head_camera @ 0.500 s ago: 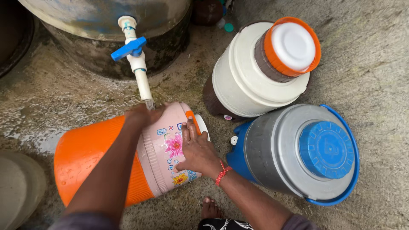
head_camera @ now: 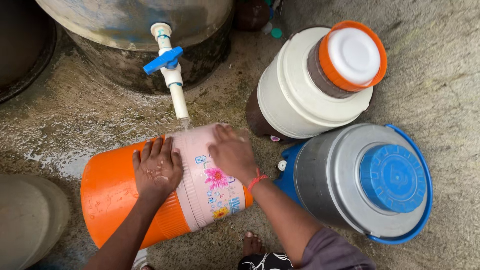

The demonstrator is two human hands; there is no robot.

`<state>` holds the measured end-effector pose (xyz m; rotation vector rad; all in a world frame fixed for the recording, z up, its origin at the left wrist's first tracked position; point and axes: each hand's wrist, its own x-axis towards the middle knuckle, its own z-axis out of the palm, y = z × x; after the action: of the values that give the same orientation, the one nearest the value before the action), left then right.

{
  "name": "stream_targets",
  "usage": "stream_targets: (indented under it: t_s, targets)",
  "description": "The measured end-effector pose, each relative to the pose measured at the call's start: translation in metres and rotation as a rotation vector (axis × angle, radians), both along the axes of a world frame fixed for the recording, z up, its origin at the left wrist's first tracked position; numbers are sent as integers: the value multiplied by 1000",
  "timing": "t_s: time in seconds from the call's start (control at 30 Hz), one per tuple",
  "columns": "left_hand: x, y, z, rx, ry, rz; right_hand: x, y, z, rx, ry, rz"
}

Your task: The person washes an orange and pink plastic container by hand under a running tap, scrubbing the exterior and rinsing it thoroughly. They then place the container upright and briefly rinse a small white bowl before setting it aside.

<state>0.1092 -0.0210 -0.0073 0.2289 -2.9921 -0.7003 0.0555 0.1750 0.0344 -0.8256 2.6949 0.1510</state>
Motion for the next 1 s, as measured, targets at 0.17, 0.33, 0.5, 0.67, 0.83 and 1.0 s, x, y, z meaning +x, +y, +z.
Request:
stream_targets:
  t_s: [0.17,0.33,0.5,0.67,0.83,1.0]
  targets:
    - [5,4,6,-25,17,34,35,-47,5,-88,88,-216]
    - [25,-2,6,21,154,1,22,-40,13,-300,-31,-46]
    - [64,5,18,-98,-17,-87,25,-19,-4,-228,-30,-224]
    - [130,28,49,-242,-474,-12,79,-14,7,-145,-180,-360]
    - [125,37,44,-517,-540,-94,77,-21,56,-84,-377,-366]
    - [79,25,30,-436,-252,-6,37,-41,67,-99,-455,-340]
